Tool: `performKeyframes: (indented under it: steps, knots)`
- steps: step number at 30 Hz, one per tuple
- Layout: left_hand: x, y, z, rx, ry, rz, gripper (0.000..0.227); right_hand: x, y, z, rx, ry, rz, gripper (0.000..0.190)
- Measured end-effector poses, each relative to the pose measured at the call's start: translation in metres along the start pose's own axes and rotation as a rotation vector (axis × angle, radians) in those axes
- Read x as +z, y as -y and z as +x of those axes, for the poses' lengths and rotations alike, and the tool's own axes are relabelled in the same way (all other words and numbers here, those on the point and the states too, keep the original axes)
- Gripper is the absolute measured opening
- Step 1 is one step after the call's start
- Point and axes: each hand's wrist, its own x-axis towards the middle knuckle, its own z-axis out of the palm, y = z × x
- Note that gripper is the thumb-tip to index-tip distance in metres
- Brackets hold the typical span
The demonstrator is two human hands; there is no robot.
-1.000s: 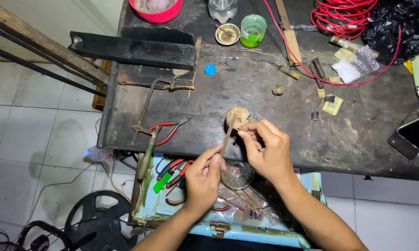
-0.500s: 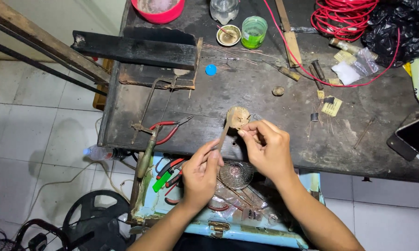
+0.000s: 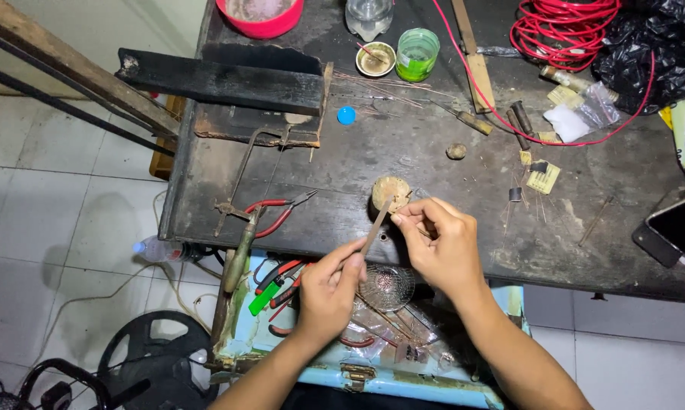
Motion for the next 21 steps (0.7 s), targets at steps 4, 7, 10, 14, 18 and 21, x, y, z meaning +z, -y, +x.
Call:
performKeyframes:
  steps: [4,7,10,14,18,21]
  knots:
    - [0.008,0.005,0.019,0.048,-0.074,-0.114,0.027,0.001,0.001,0.004,-0.022,-0.072,0.034,0.006]
    - [0.005,0.001,0.015,0.052,-0.096,-0.118,0.028,0.002,-0.002,0.002,-0.001,-0.065,0.026,0.006]
    - [0.0,0.008,0.006,0.032,-0.123,-0.143,0.028,0.002,-0.004,0.002,0.015,-0.066,0.038,0.007]
    - [0.001,0.009,0.007,0.026,-0.07,-0.074,0.027,0.001,-0.001,0.003,0.021,-0.056,0.043,0.006]
    - [0.006,0.009,0.025,0.097,-0.056,-0.03,0.025,0.0,0.002,0.004,0.017,-0.07,0.04,0.006]
    - [-0.001,-0.02,0.022,0.308,-0.136,0.261,0.027,0.002,0.002,0.003,0.02,-0.072,0.041,0.007]
